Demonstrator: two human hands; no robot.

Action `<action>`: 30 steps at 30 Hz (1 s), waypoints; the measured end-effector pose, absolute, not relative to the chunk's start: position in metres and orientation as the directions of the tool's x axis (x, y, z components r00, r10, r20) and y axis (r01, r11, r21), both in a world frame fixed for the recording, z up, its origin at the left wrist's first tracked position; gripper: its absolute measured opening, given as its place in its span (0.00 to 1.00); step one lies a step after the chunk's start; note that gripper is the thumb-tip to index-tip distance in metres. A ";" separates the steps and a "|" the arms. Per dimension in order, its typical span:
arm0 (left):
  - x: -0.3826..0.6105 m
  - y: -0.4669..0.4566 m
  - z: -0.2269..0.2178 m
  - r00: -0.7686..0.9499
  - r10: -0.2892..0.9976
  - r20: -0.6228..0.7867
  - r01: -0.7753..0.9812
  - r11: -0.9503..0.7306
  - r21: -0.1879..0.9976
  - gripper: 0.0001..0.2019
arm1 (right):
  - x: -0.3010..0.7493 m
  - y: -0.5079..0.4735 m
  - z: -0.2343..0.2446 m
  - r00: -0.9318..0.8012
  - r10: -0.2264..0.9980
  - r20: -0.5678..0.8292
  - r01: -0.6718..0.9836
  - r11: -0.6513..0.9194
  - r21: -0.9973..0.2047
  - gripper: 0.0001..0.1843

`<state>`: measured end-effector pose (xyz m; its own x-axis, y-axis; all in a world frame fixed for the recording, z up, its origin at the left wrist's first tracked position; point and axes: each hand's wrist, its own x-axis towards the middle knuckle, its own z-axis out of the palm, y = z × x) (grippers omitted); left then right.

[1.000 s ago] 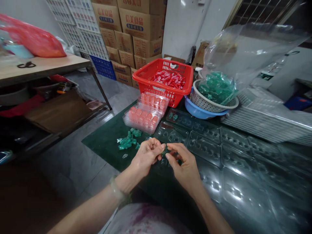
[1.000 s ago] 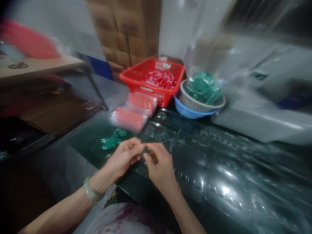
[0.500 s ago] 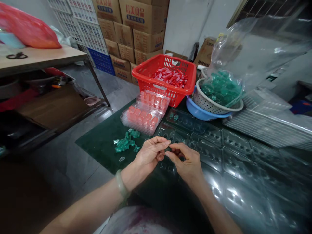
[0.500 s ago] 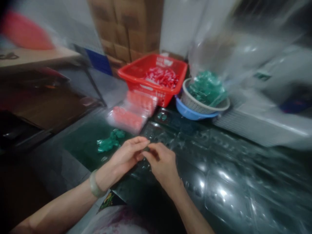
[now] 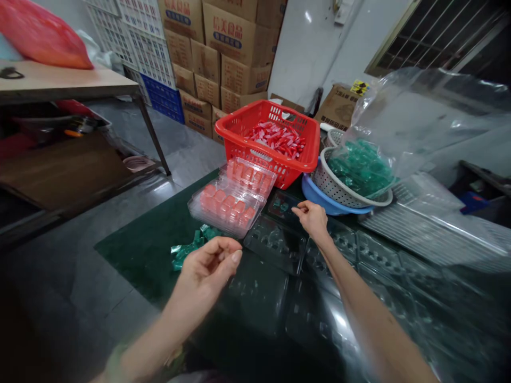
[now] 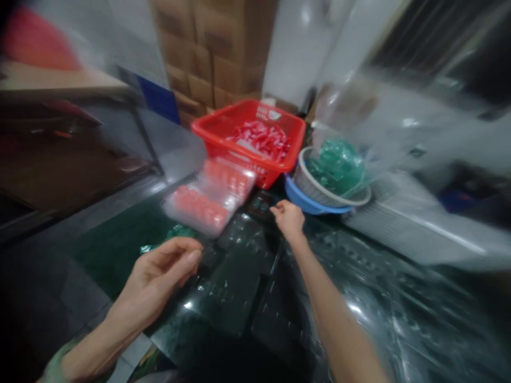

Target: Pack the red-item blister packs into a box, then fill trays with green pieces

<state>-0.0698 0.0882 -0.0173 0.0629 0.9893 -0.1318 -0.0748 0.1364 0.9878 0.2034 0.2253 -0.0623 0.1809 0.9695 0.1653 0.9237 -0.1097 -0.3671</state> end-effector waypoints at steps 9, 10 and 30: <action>-0.117 0.092 -0.024 -0.141 0.984 -0.110 0.080 0.123 0.989 0.12 | 0.196 0.244 -0.068 0.149 0.987 0.054 0.977 -0.139 -0.160 0.11; -0.121 0.095 -0.024 -0.171 0.981 -0.092 0.094 0.109 0.990 0.11 | 0.195 0.245 -0.067 0.149 0.988 0.042 0.979 -0.141 -0.145 0.11; -0.160 0.104 -0.054 0.098 0.975 0.197 0.851 -0.185 0.492 0.06 | 0.140 0.159 -0.034 -0.070 0.943 0.327 0.805 0.246 -0.540 0.17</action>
